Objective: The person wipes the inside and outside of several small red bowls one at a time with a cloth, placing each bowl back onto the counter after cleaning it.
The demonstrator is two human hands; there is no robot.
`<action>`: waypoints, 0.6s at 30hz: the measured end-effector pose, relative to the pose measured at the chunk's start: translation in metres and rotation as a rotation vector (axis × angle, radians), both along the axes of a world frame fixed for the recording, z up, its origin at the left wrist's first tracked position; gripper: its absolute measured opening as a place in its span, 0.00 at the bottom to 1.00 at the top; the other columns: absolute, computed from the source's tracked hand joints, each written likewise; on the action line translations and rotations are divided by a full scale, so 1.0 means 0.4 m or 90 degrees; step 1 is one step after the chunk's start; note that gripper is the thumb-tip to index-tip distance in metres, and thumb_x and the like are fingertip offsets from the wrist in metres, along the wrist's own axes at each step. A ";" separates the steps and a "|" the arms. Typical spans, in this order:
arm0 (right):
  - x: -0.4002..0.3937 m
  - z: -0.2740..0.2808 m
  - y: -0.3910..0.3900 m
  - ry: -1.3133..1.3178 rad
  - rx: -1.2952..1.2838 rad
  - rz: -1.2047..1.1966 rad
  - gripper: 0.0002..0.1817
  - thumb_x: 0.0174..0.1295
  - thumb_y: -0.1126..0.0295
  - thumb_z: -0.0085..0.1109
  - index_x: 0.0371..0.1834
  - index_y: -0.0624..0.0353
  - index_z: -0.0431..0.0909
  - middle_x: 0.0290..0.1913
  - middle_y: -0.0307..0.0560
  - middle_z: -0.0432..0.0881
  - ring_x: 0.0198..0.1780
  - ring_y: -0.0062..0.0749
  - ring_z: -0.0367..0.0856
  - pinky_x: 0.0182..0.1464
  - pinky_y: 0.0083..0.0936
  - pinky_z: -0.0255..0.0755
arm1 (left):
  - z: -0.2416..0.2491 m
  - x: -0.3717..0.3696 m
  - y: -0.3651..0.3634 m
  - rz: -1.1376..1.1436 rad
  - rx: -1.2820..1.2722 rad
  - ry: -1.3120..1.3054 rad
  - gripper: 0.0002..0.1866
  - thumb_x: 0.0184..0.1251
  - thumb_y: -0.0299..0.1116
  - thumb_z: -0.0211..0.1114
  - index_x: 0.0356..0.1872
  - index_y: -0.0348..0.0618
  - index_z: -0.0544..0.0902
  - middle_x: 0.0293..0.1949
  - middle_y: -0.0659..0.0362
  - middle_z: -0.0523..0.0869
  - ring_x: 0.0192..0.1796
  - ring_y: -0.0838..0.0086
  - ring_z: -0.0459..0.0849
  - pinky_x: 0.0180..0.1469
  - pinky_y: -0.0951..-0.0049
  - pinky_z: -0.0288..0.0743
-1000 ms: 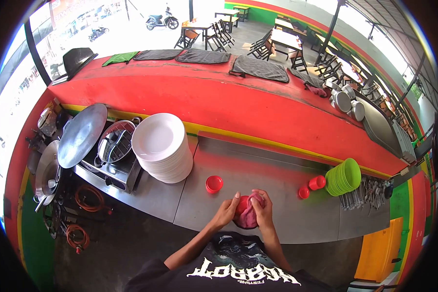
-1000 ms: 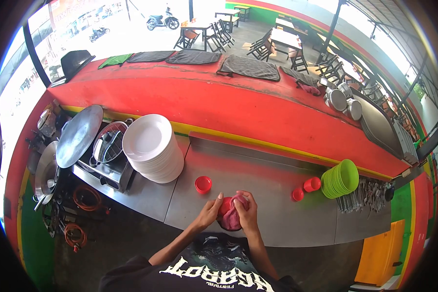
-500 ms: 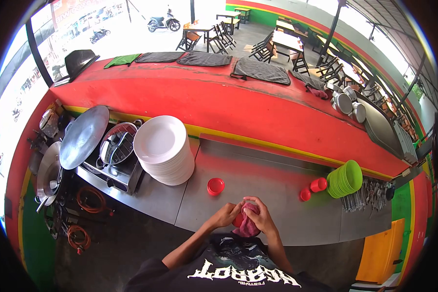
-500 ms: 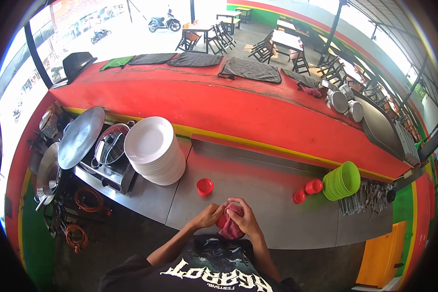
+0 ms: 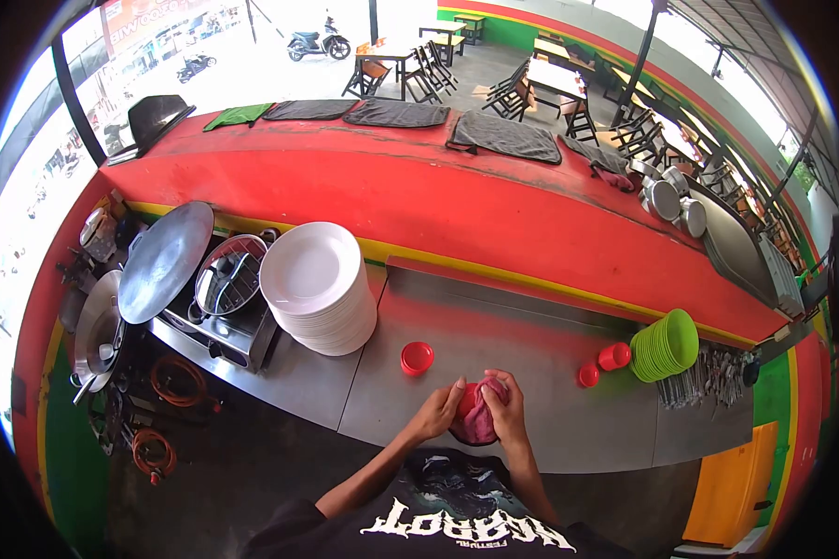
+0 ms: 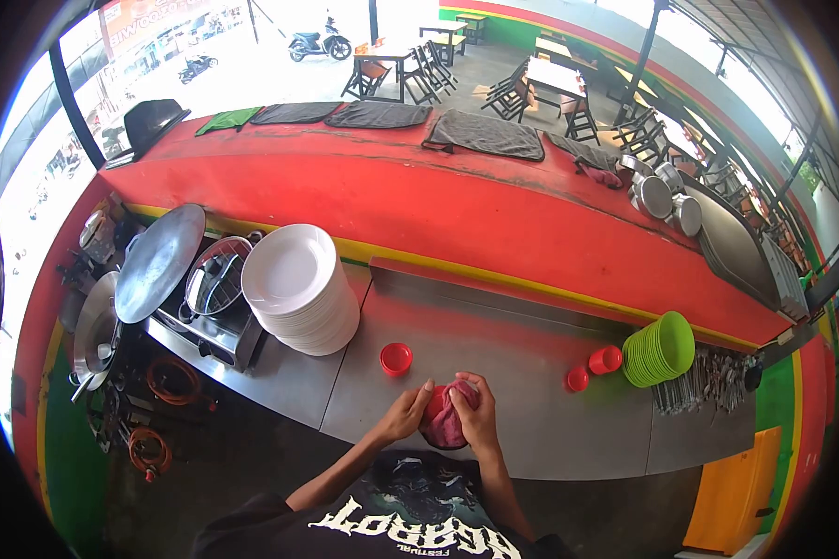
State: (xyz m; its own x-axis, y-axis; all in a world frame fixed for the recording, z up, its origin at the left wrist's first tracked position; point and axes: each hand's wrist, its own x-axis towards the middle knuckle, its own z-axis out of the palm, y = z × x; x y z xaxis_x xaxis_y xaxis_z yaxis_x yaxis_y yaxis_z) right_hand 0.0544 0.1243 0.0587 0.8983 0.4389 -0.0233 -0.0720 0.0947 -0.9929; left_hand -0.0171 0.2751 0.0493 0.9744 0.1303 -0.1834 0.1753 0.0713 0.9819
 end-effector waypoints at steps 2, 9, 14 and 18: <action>0.001 -0.004 -0.002 -0.004 -0.011 0.031 0.18 0.68 0.72 0.62 0.59 0.62 0.74 0.38 0.36 0.82 0.39 0.14 0.78 0.46 0.16 0.73 | 0.005 0.004 0.009 -0.017 0.033 0.013 0.32 0.84 0.52 0.41 0.28 0.32 0.75 0.19 0.63 0.71 0.25 0.79 0.68 0.28 0.67 0.67; -0.006 0.004 -0.013 0.003 -0.034 0.118 0.18 0.68 0.72 0.60 0.59 0.63 0.73 0.36 0.35 0.82 0.39 0.14 0.78 0.46 0.17 0.73 | -0.017 0.013 0.036 -0.074 0.135 -0.005 0.31 0.84 0.51 0.44 0.25 0.33 0.72 0.21 0.68 0.65 0.27 0.81 0.61 0.27 0.70 0.61; -0.008 -0.030 0.010 -0.131 -0.084 -0.068 0.17 0.70 0.71 0.58 0.59 0.63 0.73 0.41 0.42 0.82 0.44 0.23 0.80 0.52 0.23 0.74 | -0.027 0.021 0.014 0.039 0.021 0.005 0.34 0.83 0.54 0.45 0.22 0.34 0.73 0.18 0.66 0.68 0.25 0.81 0.65 0.26 0.69 0.63; -0.021 0.026 0.023 -0.102 -0.023 -0.192 0.15 0.71 0.70 0.56 0.58 0.64 0.74 0.48 0.48 0.82 0.51 0.29 0.80 0.59 0.27 0.73 | -0.006 0.029 0.016 0.131 0.011 0.010 0.32 0.82 0.53 0.47 0.23 0.35 0.76 0.19 0.67 0.71 0.25 0.83 0.67 0.26 0.72 0.63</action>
